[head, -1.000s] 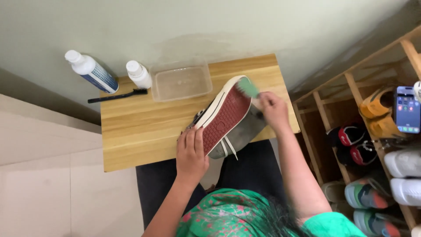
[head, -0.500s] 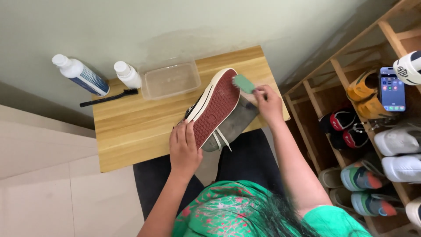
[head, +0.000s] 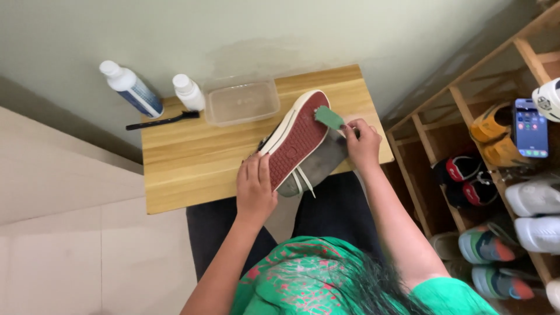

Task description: The person scrubs the red rubber outsole of a sneaker with a green brush while holding the shoe on a wooden table. The person briefly removes an earbud and places it on the table, then resumes scrubbing the sole before setting the brush down.

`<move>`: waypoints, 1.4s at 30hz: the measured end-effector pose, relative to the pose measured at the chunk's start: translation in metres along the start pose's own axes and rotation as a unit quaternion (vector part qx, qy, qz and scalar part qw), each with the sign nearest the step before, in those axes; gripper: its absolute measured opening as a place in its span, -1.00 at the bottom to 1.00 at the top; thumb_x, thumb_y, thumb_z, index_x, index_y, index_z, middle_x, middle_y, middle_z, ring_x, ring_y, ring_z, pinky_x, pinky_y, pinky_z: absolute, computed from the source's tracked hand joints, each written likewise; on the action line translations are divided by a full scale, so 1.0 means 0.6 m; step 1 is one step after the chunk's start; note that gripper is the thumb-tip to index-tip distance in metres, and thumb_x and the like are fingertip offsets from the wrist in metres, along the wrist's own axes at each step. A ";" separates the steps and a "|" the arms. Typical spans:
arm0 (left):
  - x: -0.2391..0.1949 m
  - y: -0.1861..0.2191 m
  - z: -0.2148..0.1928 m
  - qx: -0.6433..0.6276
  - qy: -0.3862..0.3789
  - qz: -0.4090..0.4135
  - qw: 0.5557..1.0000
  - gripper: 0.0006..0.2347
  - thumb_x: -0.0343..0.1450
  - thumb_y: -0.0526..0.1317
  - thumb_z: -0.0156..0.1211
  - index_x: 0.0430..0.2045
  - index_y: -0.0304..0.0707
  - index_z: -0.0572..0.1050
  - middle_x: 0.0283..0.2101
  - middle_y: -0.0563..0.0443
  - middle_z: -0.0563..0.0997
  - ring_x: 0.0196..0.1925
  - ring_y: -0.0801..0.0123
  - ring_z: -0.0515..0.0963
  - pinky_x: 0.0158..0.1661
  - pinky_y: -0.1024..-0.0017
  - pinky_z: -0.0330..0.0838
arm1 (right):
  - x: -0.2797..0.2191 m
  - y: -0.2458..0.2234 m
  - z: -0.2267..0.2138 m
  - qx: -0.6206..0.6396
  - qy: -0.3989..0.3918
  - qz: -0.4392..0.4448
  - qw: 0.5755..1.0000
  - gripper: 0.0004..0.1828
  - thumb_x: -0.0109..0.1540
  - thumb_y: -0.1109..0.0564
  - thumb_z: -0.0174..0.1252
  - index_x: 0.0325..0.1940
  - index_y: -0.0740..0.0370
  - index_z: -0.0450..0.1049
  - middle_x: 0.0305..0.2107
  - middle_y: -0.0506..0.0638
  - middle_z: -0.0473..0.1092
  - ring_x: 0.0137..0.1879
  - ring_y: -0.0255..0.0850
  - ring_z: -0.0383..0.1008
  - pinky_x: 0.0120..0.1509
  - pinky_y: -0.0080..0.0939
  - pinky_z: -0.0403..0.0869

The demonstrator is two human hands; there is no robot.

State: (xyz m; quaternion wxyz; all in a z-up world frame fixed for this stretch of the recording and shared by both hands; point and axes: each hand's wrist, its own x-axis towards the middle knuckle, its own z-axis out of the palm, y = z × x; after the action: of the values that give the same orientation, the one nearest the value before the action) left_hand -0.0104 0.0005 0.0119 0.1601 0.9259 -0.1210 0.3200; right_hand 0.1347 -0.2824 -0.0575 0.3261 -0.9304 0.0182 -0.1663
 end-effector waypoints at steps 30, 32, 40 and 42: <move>-0.007 -0.005 0.017 -0.009 0.007 0.011 1.000 -0.38 0.10 -0.42 0.07 0.17 -0.51 0.33 0.07 -0.37 0.40 0.11 -0.21 0.45 0.21 0.00 0.37 | -0.008 0.034 -0.002 0.120 -0.025 -0.028 0.992 -0.61 0.20 0.16 0.40 -0.06 0.18 0.32 -0.33 0.22 0.54 -0.06 0.25 0.57 0.04 0.22 0.49; -0.009 -0.011 0.023 -0.005 0.016 0.016 1.000 -0.39 0.13 -0.37 0.03 0.18 -0.50 0.34 0.09 -0.37 0.40 0.12 -0.20 0.45 0.21 0.02 0.36 | 0.002 0.050 -0.011 0.117 -0.014 0.031 0.993 -0.52 0.25 -0.03 0.41 0.01 -0.03 0.21 -0.40 -0.10 0.53 -0.12 -0.06 0.59 0.06 -0.02 0.49; -0.010 -0.009 0.018 -0.010 0.007 0.011 1.000 -0.39 0.12 -0.39 0.04 0.17 -0.50 0.34 0.06 -0.36 0.40 0.10 -0.20 0.46 0.20 0.01 0.38 | -0.003 0.047 -0.026 0.108 0.002 -0.013 0.994 -0.54 0.20 0.11 0.45 -0.01 0.14 0.30 -0.35 0.17 0.54 -0.04 0.17 0.59 0.08 0.15 0.50; -0.006 -0.010 0.017 -0.011 0.004 0.010 1.000 -0.40 0.12 -0.39 0.03 0.16 -0.50 0.34 0.06 -0.35 0.40 0.10 -0.19 0.46 0.20 0.01 0.38 | 0.002 0.027 -0.033 0.125 0.005 -0.002 0.992 -0.51 0.19 0.09 0.48 0.00 0.09 0.30 -0.34 0.11 0.54 -0.03 0.14 0.59 0.11 0.12 0.50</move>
State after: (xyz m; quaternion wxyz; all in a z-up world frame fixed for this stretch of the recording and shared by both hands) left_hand -0.0059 0.0025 0.0009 0.1674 0.9215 -0.1333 0.3241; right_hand 0.1305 -0.3072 -0.0529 0.4391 -0.8817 -0.0025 -0.1727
